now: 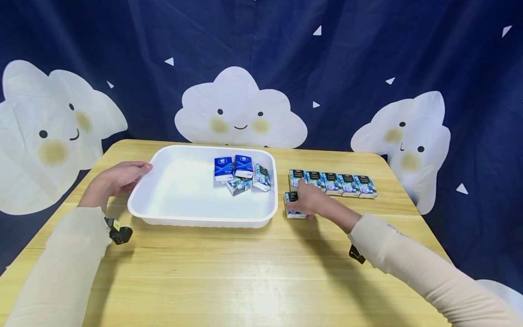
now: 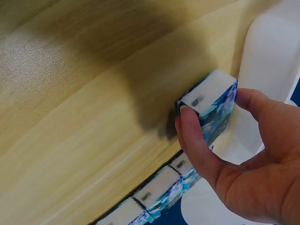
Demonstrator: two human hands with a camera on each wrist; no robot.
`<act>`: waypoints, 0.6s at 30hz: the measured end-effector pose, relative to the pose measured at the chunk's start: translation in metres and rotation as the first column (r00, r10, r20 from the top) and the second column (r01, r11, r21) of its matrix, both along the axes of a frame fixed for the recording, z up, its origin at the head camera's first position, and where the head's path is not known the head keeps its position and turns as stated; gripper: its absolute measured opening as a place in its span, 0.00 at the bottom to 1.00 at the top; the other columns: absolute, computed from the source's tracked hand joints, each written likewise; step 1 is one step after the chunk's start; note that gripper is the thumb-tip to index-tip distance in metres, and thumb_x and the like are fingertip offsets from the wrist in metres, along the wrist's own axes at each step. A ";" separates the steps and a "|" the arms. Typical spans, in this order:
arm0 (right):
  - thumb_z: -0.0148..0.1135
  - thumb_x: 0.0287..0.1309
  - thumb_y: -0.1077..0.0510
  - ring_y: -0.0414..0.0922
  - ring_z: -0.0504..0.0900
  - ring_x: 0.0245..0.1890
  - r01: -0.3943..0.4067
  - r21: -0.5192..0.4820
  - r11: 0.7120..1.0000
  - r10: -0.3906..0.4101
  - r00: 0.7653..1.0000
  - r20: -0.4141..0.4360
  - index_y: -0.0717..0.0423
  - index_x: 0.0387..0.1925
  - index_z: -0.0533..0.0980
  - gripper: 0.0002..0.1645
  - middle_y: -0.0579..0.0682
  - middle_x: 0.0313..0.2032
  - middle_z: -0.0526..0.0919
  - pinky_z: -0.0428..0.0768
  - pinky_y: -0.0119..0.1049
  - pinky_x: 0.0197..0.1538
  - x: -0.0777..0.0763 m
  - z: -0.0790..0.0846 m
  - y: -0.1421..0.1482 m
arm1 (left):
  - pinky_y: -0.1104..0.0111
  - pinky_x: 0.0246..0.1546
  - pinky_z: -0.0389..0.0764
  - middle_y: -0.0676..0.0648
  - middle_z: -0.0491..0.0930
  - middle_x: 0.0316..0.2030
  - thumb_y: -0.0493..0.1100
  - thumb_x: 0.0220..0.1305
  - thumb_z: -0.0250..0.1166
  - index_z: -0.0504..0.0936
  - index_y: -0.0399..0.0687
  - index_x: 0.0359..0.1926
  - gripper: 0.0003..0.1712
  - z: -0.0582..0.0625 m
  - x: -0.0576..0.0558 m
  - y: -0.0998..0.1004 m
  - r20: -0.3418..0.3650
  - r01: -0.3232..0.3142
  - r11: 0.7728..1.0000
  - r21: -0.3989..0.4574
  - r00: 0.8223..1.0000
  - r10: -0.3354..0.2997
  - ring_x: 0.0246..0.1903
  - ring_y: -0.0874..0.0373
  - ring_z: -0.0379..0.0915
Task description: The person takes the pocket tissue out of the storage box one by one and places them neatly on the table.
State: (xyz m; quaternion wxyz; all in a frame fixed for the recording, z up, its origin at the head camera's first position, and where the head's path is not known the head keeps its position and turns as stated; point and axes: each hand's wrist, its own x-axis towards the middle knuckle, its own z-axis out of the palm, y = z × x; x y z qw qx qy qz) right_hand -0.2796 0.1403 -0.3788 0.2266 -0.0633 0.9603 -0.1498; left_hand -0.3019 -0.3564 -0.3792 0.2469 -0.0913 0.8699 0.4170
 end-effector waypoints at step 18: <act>0.74 0.58 0.53 0.50 0.84 0.22 -0.087 -0.059 0.994 0.088 0.996 0.010 0.64 0.49 0.69 0.28 0.57 0.26 0.84 0.77 0.36 0.35 0.010 0.010 0.018 | 0.66 0.46 0.80 0.30 0.58 0.71 0.62 0.80 0.39 0.40 0.36 0.80 0.44 -0.002 0.001 0.000 -0.035 0.010 1.000 0.013 0.999 -0.009 0.59 0.43 0.68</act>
